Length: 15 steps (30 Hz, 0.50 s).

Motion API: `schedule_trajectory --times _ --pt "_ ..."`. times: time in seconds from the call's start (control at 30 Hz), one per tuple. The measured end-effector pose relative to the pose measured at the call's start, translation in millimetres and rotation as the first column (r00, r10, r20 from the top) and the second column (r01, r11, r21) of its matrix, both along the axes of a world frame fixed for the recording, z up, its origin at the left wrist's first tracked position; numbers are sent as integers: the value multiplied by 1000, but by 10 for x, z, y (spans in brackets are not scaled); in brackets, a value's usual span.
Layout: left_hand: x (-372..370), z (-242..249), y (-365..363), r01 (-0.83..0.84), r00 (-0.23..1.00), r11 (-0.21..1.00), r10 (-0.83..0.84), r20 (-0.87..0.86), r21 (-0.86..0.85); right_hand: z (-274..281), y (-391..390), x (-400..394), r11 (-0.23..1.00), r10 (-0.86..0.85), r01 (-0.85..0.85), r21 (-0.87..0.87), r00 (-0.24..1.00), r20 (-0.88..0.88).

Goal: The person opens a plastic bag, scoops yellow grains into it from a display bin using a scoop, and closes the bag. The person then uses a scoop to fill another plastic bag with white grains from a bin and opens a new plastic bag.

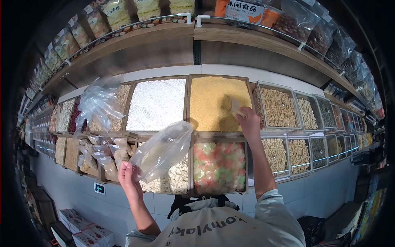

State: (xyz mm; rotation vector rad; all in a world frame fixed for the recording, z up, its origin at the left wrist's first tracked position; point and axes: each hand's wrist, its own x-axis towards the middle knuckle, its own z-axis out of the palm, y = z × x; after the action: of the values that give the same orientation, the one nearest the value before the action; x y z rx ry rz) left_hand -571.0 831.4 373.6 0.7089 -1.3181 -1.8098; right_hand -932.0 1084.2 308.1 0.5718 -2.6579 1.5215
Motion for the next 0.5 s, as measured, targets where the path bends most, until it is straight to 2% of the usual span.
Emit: schedule_trajectory --times 0.03,0.1,0.13,0.2,0.3,0.37,0.43,0.5 --pt "41 -31 -67 0 1000 1000 0 -2 5 83 -47 46 1000 -11 11 14 1000 -11" --pt "112 -57 -208 -114 988 983 128 86 -145 263 -114 105 998 -35 37 59 999 -40" --pt "169 -69 -296 -114 989 983 126 81 -141 348 -153 142 993 -59 65 96 996 -66" --pt "282 -98 -509 -109 974 956 157 162 -273 512 -221 268 988 -71 86 126 990 -119" --pt "428 -73 -816 -52 993 971 76 94 -235 604 -311 481 973 -66 117 197 966 -248" --pt "522 -109 -1074 -23 995 974 45 92 -223 636 -414 639 958 -57 176 224 889 -454" --pt "587 -121 -1337 17 995 977 3 95 -212 663 -510 716 945 -48 204 255 859 -510" --pt "623 -129 -1563 123 984 985 -105 144 -123 680 -729 912 929 -32 233 289 826 -563"
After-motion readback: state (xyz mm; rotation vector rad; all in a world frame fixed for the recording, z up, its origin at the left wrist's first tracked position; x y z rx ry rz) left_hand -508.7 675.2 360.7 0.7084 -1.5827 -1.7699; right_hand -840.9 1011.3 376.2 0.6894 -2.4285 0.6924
